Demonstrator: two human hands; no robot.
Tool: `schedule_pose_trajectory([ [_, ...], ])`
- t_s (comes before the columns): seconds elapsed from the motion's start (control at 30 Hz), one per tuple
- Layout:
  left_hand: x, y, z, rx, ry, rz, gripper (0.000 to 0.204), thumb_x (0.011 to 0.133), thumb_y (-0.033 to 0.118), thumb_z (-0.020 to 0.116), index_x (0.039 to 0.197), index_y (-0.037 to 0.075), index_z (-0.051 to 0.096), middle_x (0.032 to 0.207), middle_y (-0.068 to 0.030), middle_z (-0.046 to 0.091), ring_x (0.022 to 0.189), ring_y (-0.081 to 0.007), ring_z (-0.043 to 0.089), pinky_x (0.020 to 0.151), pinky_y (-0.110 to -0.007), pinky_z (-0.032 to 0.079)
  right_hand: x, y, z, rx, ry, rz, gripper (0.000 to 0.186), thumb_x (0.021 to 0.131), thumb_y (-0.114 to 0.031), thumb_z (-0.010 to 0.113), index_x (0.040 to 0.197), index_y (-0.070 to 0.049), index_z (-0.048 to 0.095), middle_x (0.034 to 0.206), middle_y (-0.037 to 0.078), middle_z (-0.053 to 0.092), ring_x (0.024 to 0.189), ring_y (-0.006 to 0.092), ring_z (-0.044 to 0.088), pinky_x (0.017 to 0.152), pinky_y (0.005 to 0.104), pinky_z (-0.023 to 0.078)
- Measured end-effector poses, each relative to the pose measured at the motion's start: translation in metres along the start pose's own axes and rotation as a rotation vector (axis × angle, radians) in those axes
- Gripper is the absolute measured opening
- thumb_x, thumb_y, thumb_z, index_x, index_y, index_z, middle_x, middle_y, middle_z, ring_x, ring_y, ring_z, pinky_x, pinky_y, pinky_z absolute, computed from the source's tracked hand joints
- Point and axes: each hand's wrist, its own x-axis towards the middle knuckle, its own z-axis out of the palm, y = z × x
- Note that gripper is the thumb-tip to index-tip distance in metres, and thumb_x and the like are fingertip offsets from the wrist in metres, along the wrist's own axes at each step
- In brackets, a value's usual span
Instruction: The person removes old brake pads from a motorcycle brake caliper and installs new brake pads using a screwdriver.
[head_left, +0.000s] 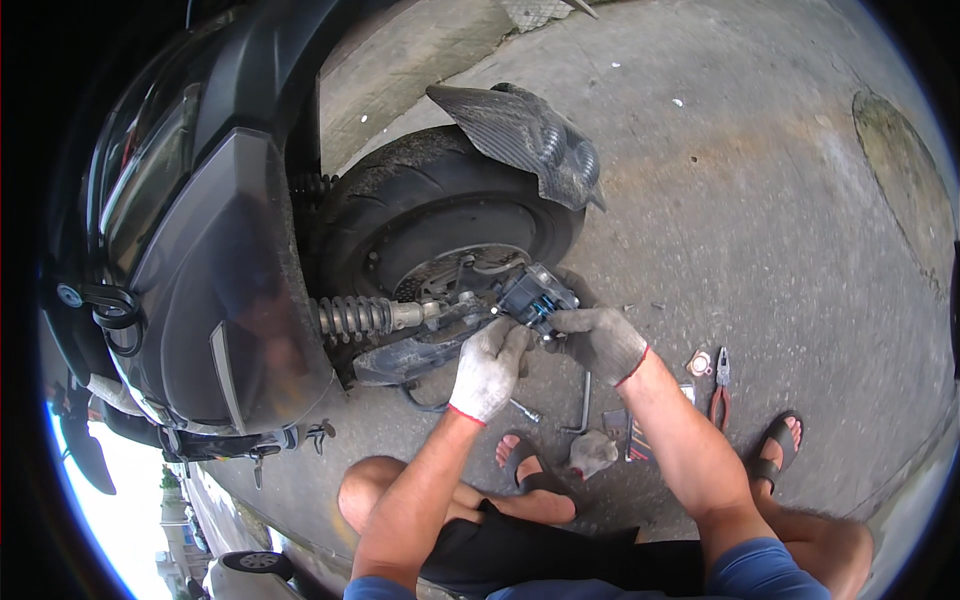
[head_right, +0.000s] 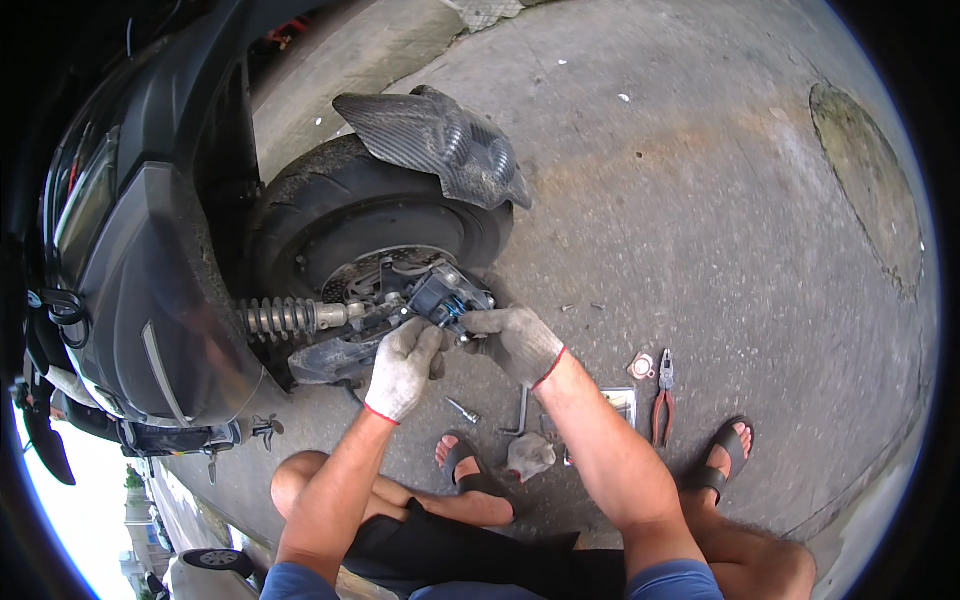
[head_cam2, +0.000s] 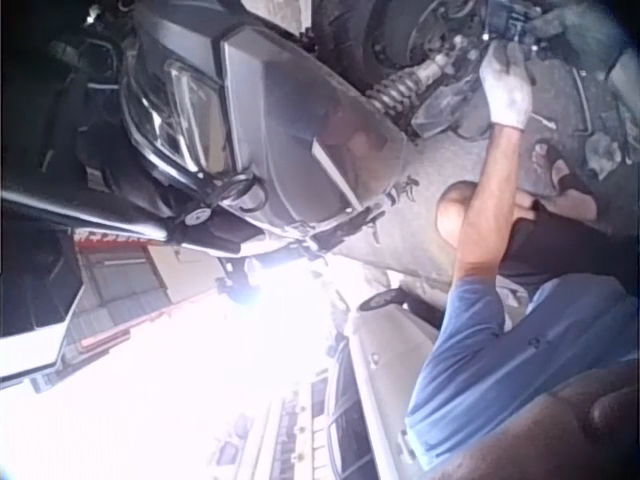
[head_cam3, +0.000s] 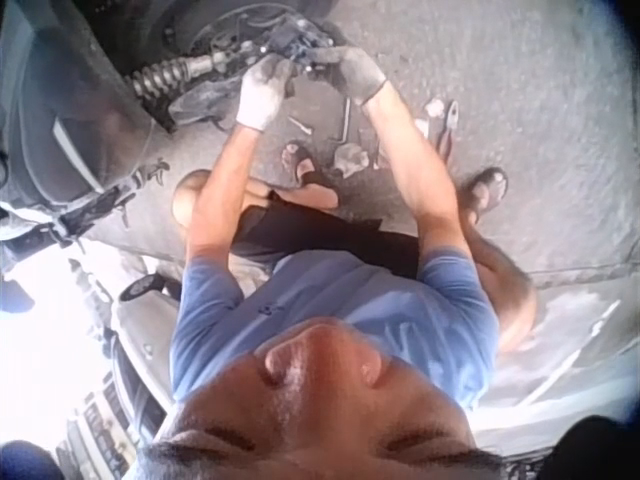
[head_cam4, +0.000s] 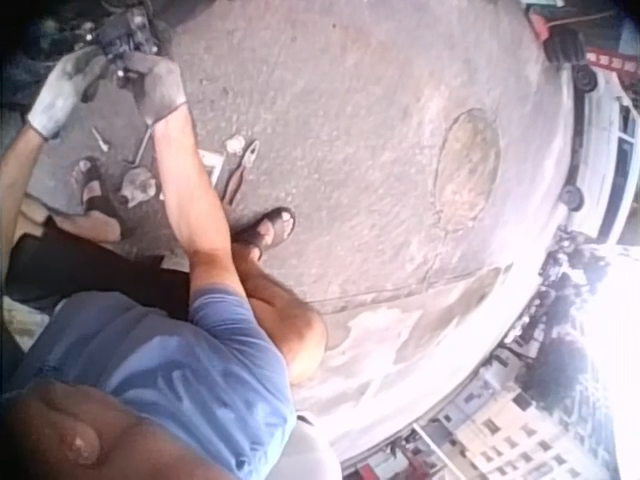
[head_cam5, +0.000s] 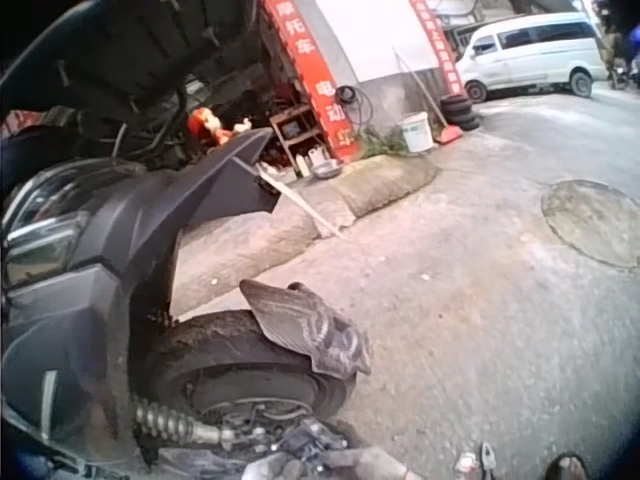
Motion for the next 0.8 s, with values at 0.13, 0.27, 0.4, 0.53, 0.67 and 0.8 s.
schedule_pose_trajectory([
  [0.13, 0.002, 0.001, -0.002, 0.031, 0.03, -0.016, 0.025, 0.1, 0.016, 0.054, 0.081, 0.001, 0.061, 0.059, -0.0026, 0.053, 0.051, -0.0098, 0.049, 0.05, -0.03, 0.04, 0.0, -0.002, 0.004, -0.048, 0.022, -0.017, 0.067, 0.086, -0.005, 0.065, 0.148, -0.012, 0.04, 0.122, 0.006, 0.06, 0.098, 0.0158, 0.06, 0.077, 0.0338, 0.051],
  [0.27, 0.003, 0.004, 0.002, -0.056, 0.007, -0.057, 0.026, 0.101, 0.016, 0.053, 0.081, 0.0, 0.06, 0.059, -0.0016, 0.052, 0.051, -0.0084, 0.048, 0.049, -0.029, 0.038, 0.001, 0.006, -0.002, -0.13, 0.033, -0.102, 0.064, 0.086, -0.008, 0.068, 0.146, -0.008, 0.042, 0.12, 0.007, 0.061, 0.102, 0.0162, 0.06, 0.083, 0.035, 0.051],
  [0.4, -0.003, -0.001, 0.005, -0.038, 0.055, -0.016, 0.025, 0.101, 0.017, 0.055, 0.085, 0.0, 0.063, 0.061, -0.0041, 0.056, 0.053, -0.0108, 0.052, 0.052, -0.03, 0.042, 0.002, 0.006, -0.003, -0.484, 0.074, -0.329, 0.069, 0.086, -0.014, 0.073, 0.147, -0.005, 0.043, 0.129, 0.012, 0.061, 0.114, 0.0204, 0.06, 0.094, 0.035, 0.051],
  [0.53, -0.005, -0.003, 0.004, 0.108, 0.112, 0.112, 0.022, 0.1, 0.016, 0.056, 0.089, -0.001, 0.064, 0.06, -0.0031, 0.056, 0.053, -0.0107, 0.052, 0.052, -0.028, 0.043, -0.003, -0.015, -0.004, -0.668, 0.036, -0.226, 0.086, 0.082, -0.021, 0.08, 0.153, 0.0, 0.035, 0.147, 0.018, 0.05, 0.136, 0.0238, 0.048, 0.109, 0.0364, 0.042],
  [0.67, -0.006, -0.004, 0.006, 0.263, 0.177, 0.217, 0.02, 0.098, 0.015, 0.058, 0.088, -0.001, 0.065, 0.061, -0.0065, 0.059, 0.054, -0.0128, 0.054, 0.054, -0.03, 0.045, -0.002, -0.03, 0.001, -1.041, 0.041, -0.309, 0.08, 0.082, -0.026, 0.079, 0.148, -0.001, 0.042, 0.134, 0.023, 0.06, 0.123, 0.0262, 0.06, 0.102, 0.0378, 0.048],
  [0.8, -0.006, -0.006, 0.006, 0.315, 0.195, 0.273, 0.019, 0.098, 0.016, 0.059, 0.089, 0.0, 0.065, 0.064, -0.0094, 0.062, 0.056, -0.0155, 0.06, 0.057, -0.032, 0.048, 0.001, -0.043, -0.001, -1.261, 0.029, -0.277, 0.074, 0.082, -0.028, 0.079, 0.143, -0.002, 0.047, 0.122, 0.026, 0.066, 0.114, 0.0326, 0.067, 0.096, 0.0398, 0.052],
])
